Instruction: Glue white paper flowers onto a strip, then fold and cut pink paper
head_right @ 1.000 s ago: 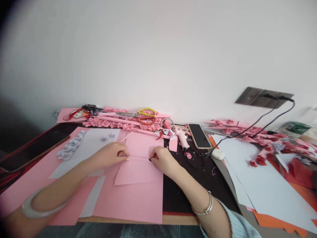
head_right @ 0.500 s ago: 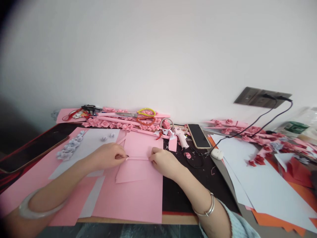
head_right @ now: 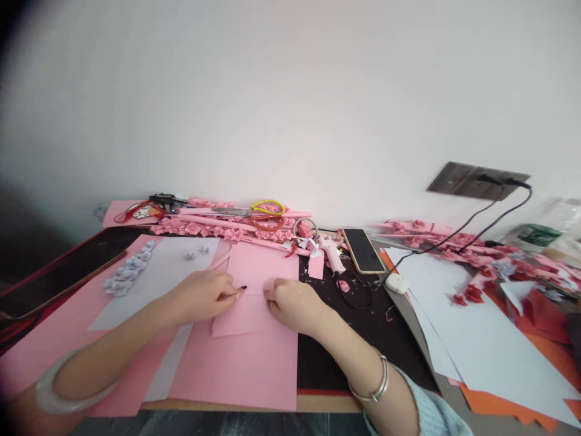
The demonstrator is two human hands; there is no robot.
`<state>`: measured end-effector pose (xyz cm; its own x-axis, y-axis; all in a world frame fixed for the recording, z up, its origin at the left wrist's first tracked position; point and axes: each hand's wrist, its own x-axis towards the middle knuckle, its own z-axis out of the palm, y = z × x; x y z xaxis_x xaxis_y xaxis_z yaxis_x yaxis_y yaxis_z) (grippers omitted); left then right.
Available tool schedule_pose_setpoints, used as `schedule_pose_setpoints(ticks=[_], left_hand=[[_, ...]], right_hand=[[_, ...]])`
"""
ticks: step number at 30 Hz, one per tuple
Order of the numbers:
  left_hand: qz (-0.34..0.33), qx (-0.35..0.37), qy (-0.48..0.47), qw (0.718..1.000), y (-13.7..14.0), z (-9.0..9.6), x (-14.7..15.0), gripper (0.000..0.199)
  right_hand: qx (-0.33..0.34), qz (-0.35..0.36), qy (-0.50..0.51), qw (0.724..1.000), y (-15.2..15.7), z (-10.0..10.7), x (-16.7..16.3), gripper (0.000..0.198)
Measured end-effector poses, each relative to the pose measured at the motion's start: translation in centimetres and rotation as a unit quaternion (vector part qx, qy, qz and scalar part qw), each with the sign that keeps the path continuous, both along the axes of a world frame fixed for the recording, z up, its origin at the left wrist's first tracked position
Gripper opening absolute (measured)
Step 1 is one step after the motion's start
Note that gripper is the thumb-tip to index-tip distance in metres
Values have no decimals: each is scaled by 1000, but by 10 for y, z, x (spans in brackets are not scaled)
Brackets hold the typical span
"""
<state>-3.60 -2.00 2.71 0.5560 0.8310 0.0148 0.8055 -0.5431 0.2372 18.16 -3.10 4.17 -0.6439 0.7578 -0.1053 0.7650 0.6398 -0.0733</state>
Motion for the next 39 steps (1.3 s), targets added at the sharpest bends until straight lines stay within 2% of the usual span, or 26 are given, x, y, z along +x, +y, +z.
schedule_pose_setpoints(ticks=[4, 11, 21, 26, 32, 35, 39], left_hand=[[17, -8, -13, 1000, 1, 1, -12, 36], [8, -13, -47, 999, 10, -4, -7, 24], [-31, -40, -86, 995, 13, -3, -1, 14], [-21, -55, -88, 994, 11, -7, 5, 6], [-20, -66, -93, 993, 12, -12, 6, 9], [-25, -67, -100, 992, 11, -10, 6, 11], [-46, -72, -108, 990, 9, -7, 6, 34]], right_hand=[[-27, -45, 34, 998, 3, 3, 15, 21], [-21, -99, 141, 985, 15, -17, 13, 13], [-10, -57, 248, 967, 28, -29, 15, 20], [9, -44, 268, 962, 31, -34, 10, 20], [35, -43, 263, 963, 32, -35, 7, 18], [76, -93, 253, 960, 37, -25, 18, 13], [166, -246, 219, 929, 45, -6, 48, 19]])
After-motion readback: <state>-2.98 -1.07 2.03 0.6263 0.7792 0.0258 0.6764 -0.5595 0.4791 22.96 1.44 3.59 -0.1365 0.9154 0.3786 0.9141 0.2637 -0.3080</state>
